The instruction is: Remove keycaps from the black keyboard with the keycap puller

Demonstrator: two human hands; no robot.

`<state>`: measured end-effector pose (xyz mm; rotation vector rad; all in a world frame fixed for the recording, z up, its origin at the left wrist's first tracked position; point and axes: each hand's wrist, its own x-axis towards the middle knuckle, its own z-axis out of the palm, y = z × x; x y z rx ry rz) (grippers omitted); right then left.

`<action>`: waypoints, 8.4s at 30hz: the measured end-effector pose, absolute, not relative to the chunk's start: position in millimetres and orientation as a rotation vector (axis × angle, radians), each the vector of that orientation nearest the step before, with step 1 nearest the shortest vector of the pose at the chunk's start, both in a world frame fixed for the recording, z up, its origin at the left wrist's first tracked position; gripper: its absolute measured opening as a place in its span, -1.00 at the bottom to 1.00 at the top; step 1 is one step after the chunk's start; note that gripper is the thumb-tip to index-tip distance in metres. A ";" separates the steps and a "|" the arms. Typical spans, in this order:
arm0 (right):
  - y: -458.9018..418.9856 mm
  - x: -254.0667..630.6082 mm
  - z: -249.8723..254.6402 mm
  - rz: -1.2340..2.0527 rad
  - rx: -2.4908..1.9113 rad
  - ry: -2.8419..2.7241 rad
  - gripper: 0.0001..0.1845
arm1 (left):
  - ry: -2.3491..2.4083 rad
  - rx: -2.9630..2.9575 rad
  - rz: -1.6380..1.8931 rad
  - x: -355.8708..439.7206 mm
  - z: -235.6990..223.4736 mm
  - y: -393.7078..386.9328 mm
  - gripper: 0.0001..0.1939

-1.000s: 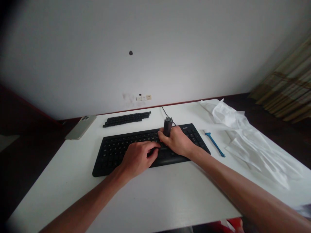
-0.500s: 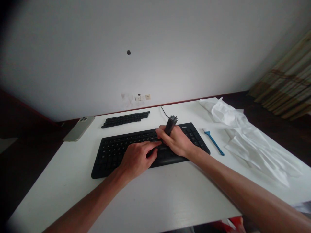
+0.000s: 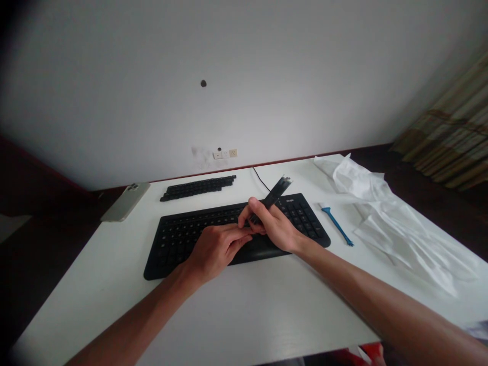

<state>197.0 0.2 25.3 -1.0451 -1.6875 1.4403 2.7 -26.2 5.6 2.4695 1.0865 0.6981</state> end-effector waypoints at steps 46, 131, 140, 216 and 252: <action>24.2 213.8 17.2 0.955 -1.211 -2.037 -0.60 | 1.376 2.421 0.605 8.4 2.1 -23.3 -0.67; 32.8 234.8 12.0 1.054 -1.086 -1.876 -0.55 | 1.325 2.322 0.649 4.0 8.8 -26.5 -0.65; 32.2 235.5 12.1 1.053 -1.052 -1.882 -0.56 | 1.271 2.233 0.944 -1.6 4.2 -19.0 -0.65; 47.0 257.0 9.7 0.718 -1.352 -1.556 -0.54 | 1.263 2.094 0.926 -2.9 -0.5 -19.9 -0.71; 44.2 238.8 12.7 0.286 -1.290 -1.398 -0.76 | 1.140 1.787 1.223 -106.1 22.7 11.2 -0.81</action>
